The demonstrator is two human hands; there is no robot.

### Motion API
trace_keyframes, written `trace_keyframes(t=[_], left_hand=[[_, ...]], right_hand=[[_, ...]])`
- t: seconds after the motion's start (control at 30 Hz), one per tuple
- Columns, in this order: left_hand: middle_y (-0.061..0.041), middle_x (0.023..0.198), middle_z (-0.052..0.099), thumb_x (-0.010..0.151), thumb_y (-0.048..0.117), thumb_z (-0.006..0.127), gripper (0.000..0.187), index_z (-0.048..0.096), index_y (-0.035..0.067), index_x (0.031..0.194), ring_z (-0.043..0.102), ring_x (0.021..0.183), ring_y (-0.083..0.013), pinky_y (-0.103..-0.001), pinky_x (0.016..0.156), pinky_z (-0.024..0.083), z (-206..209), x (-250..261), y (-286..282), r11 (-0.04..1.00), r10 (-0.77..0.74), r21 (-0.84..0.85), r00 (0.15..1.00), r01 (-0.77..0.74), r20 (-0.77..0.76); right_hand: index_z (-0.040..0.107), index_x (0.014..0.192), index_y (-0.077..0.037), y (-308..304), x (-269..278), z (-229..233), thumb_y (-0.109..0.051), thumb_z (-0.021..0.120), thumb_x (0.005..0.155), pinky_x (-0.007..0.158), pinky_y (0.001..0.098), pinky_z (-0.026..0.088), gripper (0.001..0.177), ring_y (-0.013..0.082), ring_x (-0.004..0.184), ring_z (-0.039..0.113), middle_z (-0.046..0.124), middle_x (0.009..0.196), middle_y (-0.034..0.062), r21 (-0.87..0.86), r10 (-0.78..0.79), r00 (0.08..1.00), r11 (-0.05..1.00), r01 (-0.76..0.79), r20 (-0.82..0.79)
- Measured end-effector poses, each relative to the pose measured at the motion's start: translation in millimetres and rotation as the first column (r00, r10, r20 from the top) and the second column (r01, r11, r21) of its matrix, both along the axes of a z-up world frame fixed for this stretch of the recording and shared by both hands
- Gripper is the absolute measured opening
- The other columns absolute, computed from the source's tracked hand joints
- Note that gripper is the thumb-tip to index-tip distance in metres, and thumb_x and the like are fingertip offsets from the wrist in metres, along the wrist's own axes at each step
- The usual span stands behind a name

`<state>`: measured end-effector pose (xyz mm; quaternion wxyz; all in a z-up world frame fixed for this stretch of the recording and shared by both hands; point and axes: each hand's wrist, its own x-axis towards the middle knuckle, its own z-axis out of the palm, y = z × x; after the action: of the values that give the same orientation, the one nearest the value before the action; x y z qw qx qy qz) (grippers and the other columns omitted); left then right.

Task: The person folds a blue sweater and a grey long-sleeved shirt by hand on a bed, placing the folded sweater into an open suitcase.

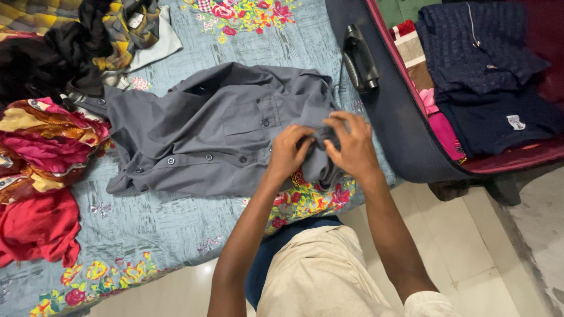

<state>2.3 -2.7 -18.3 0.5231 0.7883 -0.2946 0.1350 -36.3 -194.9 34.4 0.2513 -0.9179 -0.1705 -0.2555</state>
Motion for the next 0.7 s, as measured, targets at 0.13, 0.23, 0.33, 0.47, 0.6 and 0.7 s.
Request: trace_keyframes(t=[0.13, 0.23, 0.33, 0.47, 0.6, 0.7], left_hand=[[-0.012, 0.106, 0.069, 0.086, 0.008, 0.075, 0.023, 0.070, 0.006, 0.109, 0.065, 0.102, -0.0322, -0.042, 0.089, 0.051, -3, 2, 4, 0.991, 0.128, 0.030, 0.988, -0.131, 0.081], [-0.012, 0.099, 0.069, 0.085, 0.015, 0.078, 0.025, 0.072, 0.008, 0.108, 0.064, 0.096, -0.0329, -0.043, 0.085, 0.050, -4, 4, 17, 0.977, 0.138, 0.160, 0.990, -0.141, 0.026], [-0.009, 0.098, 0.070, 0.087, 0.019, 0.077, 0.022, 0.072, 0.009, 0.105, 0.065, 0.095, -0.0315, -0.042, 0.084, 0.051, -12, 5, 22, 0.973, 0.100, 0.210, 0.995, -0.098, -0.003], [-0.006, 0.097, 0.071, 0.087, 0.018, 0.078, 0.015, 0.072, 0.011, 0.099, 0.066, 0.094, -0.0304, -0.042, 0.083, 0.052, -15, 5, 18, 0.969, 0.055, 0.241, 0.998, -0.059, 0.020], [-0.006, 0.097, 0.070, 0.087, 0.014, 0.076, 0.013, 0.071, 0.009, 0.098, 0.070, 0.090, -0.0294, -0.040, 0.078, 0.055, -12, 3, 17, 0.990, 0.052, 0.131, 0.998, -0.049, -0.019], [-0.008, 0.096, 0.070, 0.088, 0.012, 0.075, 0.012, 0.070, 0.008, 0.098, 0.071, 0.083, -0.0294, -0.038, 0.071, 0.056, -14, 3, 23, 0.997, 0.035, 0.078, 0.991, -0.025, -0.132]], right_hand=[[0.072, 0.102, -0.008, -1, 9, -11, -0.013, 0.080, 0.081, 0.091, 0.0497, 0.044, 0.023, 0.0341, 0.106, 0.061, 0.064, 0.102, 0.0116, -0.012, 0.006, 0.992, 1.000, -0.007, -0.125], [0.070, 0.100, -0.009, -13, 14, -27, -0.012, 0.076, 0.086, 0.088, 0.0440, 0.052, 0.016, 0.0311, 0.100, 0.066, 0.065, 0.100, 0.0102, 0.168, 0.047, 0.974, 0.986, -0.009, -0.221], [0.070, 0.102, -0.007, -20, 14, -36, -0.012, 0.074, 0.086, 0.084, 0.0437, 0.054, 0.018, 0.0340, 0.096, 0.068, 0.068, 0.101, 0.0123, 0.145, 0.053, 0.962, 0.989, -0.015, -0.266], [0.071, 0.104, -0.005, -25, 14, -24, -0.020, 0.080, 0.077, 0.081, 0.0475, 0.052, 0.033, 0.0387, 0.090, 0.066, 0.071, 0.099, 0.0148, -0.103, 0.135, 0.961, 0.981, -0.164, -0.243], [0.073, 0.108, -0.005, -1, 12, -22, -0.026, 0.082, 0.078, 0.077, 0.0492, 0.050, 0.038, 0.0367, 0.088, 0.069, 0.074, 0.097, 0.0137, -0.098, 0.167, 0.965, 0.977, -0.190, -0.201], [0.072, 0.103, -0.005, 14, 24, -35, -0.023, 0.081, 0.083, 0.080, 0.0461, 0.052, 0.028, 0.0332, 0.089, 0.071, 0.074, 0.095, 0.0122, 0.026, 0.187, 0.948, 0.982, -0.187, -0.257]])
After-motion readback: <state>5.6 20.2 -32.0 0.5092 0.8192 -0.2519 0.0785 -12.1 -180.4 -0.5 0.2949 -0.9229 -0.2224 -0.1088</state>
